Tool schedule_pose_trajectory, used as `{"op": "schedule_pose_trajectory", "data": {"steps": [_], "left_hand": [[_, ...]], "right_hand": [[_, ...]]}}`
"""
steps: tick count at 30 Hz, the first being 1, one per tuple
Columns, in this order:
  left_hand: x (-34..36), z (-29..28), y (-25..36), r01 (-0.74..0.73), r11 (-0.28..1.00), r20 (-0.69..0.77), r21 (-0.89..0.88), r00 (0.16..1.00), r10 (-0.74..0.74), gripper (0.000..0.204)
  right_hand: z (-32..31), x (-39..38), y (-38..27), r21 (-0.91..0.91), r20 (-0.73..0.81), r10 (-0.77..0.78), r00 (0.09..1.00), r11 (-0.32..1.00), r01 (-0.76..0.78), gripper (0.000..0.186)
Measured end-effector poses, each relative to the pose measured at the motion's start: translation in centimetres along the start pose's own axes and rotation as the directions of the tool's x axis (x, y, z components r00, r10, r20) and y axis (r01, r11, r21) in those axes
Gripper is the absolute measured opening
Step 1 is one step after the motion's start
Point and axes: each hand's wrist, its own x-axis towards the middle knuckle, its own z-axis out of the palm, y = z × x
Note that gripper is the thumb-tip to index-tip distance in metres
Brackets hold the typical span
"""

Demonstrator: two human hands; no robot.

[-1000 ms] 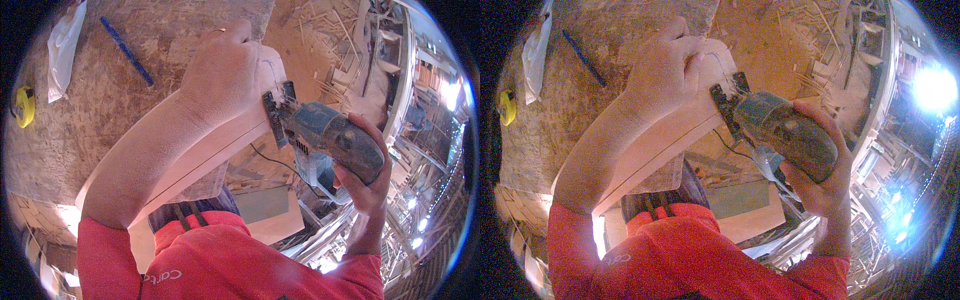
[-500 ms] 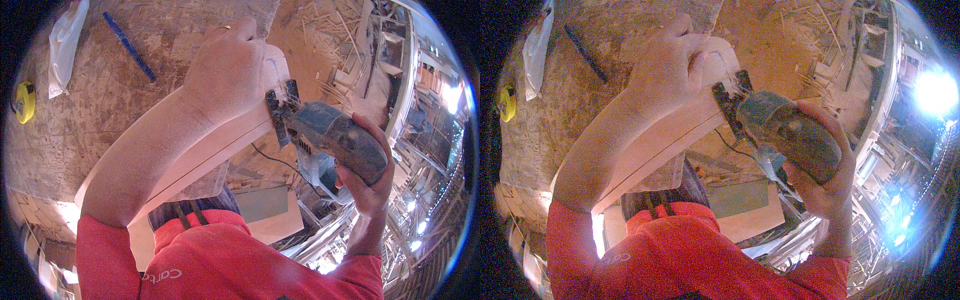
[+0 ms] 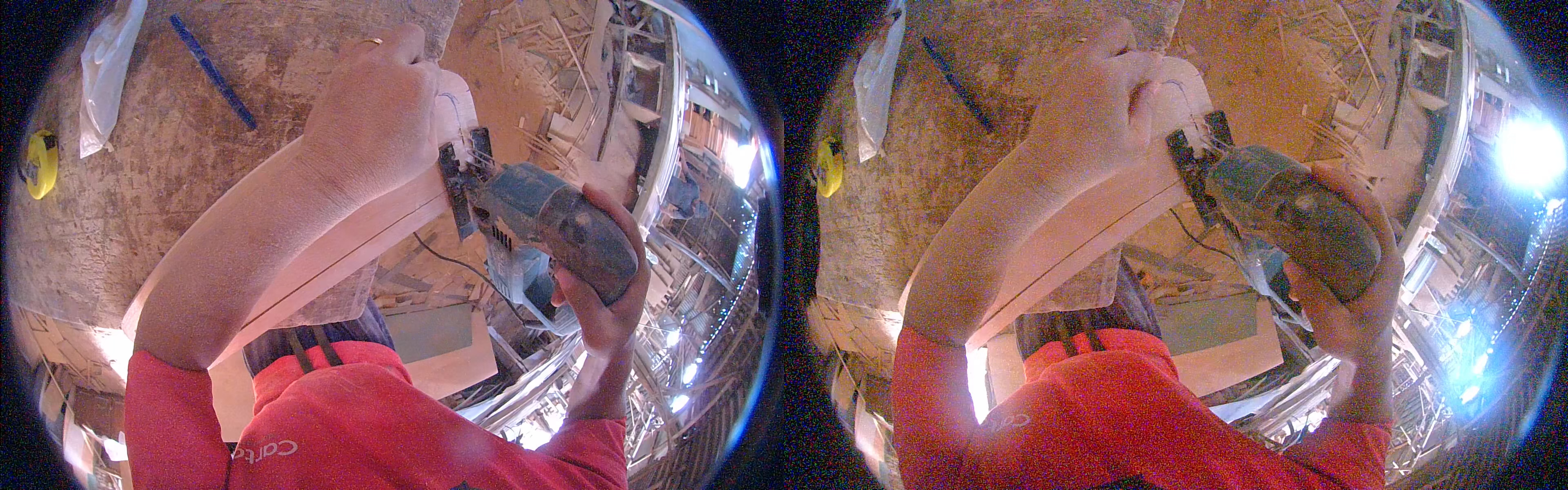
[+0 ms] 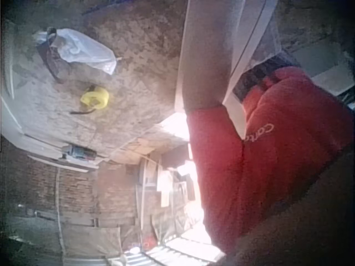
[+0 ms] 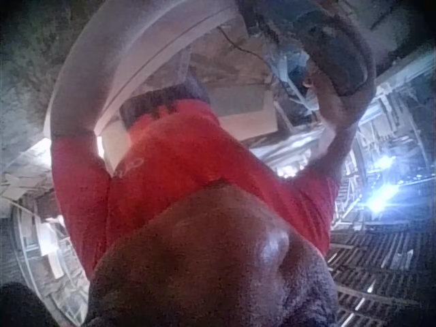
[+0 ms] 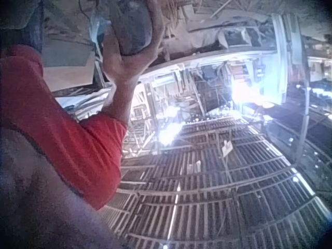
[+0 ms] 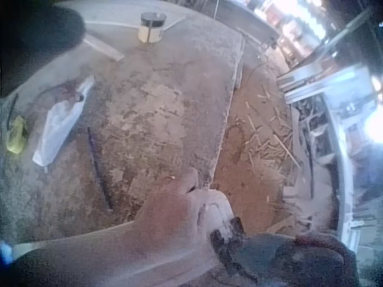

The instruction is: The person uses a jigsaw to cut a rectangular shape out of a light-colored board. They guide the tool along a marked line, completing the cut and lifting the finished piece from the workbench.

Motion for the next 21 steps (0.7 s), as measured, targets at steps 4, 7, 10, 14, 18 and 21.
{"op": "schedule_pose_trajectory", "data": {"steps": [4, 7, 10, 14, 18, 21], "left_hand": [[-0.1, -0.1, 0.1, -0.024, 0.999, -0.016, -0.030, 1.000, 0.023, 0.018], [0.0, -0.3, 0.0, -0.065, 0.996, -0.009, -0.064, 0.998, 0.064, 0.018], [-0.1, -0.1, 0.0, -0.047, 0.996, -0.052, -0.080, 0.998, 0.043, 0.017], [-0.1, -0.1, -0.1, -0.050, 0.998, -0.041, -0.035, 0.998, 0.049, 0.017], [-0.1, 0.5, -0.6, -0.091, 0.996, -0.096, -0.014, 0.991, 0.089, 0.011], [-0.1, 0.4, -0.5, -0.099, 0.994, -0.105, -0.037, 0.990, 0.095, 0.013]], "right_hand": [[0.3, -0.3, 0.0, 0.044, -0.020, 0.016, 1.000, 0.999, -0.015, 0.078], [0.3, -0.4, 0.0, 0.065, -0.022, 0.027, 0.999, 0.998, -0.025, 0.079], [0.1, -0.4, -0.2, 0.069, -0.002, 0.052, 0.999, 0.996, -0.051, 0.079], [0.0, -0.4, -1.2, 0.050, 0.008, 0.129, 0.992, 0.990, -0.129, 0.079], [0.1, -0.3, -0.4, 0.007, -0.020, 0.023, 1.000, 1.000, -0.023, 0.076], [0.2, -0.1, 0.0, 0.013, -0.018, -0.008, 1.000, 1.000, 0.008, 0.075]]}}
